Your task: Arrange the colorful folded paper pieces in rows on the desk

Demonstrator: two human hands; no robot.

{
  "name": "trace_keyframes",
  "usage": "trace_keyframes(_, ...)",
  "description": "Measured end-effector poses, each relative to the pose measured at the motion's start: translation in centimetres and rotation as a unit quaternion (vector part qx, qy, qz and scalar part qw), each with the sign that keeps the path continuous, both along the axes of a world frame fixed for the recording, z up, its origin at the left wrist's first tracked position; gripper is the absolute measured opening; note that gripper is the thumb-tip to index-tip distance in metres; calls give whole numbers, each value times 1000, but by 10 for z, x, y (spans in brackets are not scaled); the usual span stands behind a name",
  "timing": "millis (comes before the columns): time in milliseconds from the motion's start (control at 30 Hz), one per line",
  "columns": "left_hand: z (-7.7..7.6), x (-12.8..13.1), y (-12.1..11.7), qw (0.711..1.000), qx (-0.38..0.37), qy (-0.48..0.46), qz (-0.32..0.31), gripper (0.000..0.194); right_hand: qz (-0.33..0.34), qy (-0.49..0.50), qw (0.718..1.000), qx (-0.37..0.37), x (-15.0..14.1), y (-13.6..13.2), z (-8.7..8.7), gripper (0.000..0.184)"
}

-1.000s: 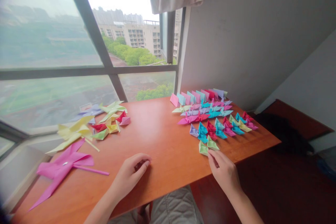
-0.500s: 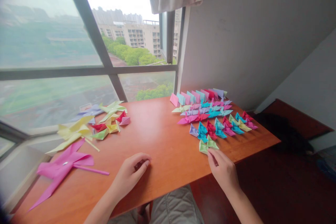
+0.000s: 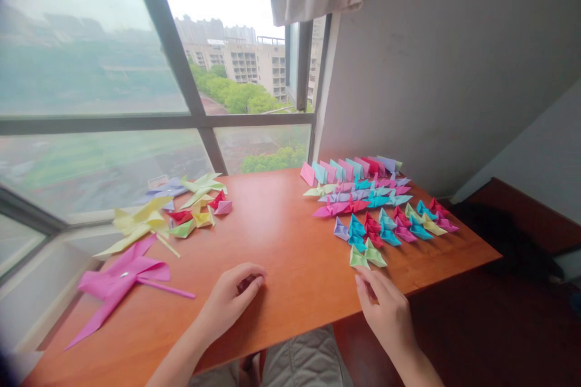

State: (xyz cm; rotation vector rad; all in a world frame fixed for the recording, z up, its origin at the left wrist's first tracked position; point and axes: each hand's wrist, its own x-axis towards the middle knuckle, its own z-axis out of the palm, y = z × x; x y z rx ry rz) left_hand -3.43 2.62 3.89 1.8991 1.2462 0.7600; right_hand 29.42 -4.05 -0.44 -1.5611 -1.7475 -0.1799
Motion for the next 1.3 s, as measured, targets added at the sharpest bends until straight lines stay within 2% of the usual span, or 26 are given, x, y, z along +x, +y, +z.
trace_keyframes(167, 8, -7, 9, 999, 9, -11, 34, 21, 106, 21, 994, -25, -41, 11, -3, 19)
trace_keyframes(300, 20, -39, 32, 985, 95, 84, 118, 24, 174, 23, 981, -81, -72, 27, -3, 21)
trace_keyframes(367, 28, -64, 46, 961, 144, 161, 175, 23, 191, 25, 976, -98, -81, 33, -3, 22)
trace_keyframes(467, 38, -104, 61, 903, 166, 288, 273, 27, 198, 39, 973, -116, -84, 37, -3, 22)
trace_keyframes(533, 41, -126, 68, 877, 153, 350, 291, 31, 198, 57, 971, -120, -82, 37, -4, 22)
trace_keyframes(600, 41, -141, 73, 866, 135, 388, 286, 33, 197, 73, 970, -124, -80, 36, -6, 22)
trace_keyframes(767, 37, -154, 81, 868, 94, 420, 249, 34, 189, 76, 970, -131, -81, 34, -7, 23)
trace_keyframes(933, 31, -153, 87, 865, 96, 431, 238, 31, 188, 102, 966, -146, -82, 35, -5, 24)
trace_keyframes(1133, 38, -150, 77, 870, 113, 415, 239, 25, 183, 125, 961, -166, -81, 35, -5, 25)
trace_keyframes(1200, 42, -145, 69, 886, 132, 372, 245, 24, 180, 133, 959, -172, -81, 35, -5, 26)
trace_keyframes(1300, 42, -127, 55, 926, 164, 256, 222, 21, 172, 152, 955, -186, -82, 36, -3, 27)
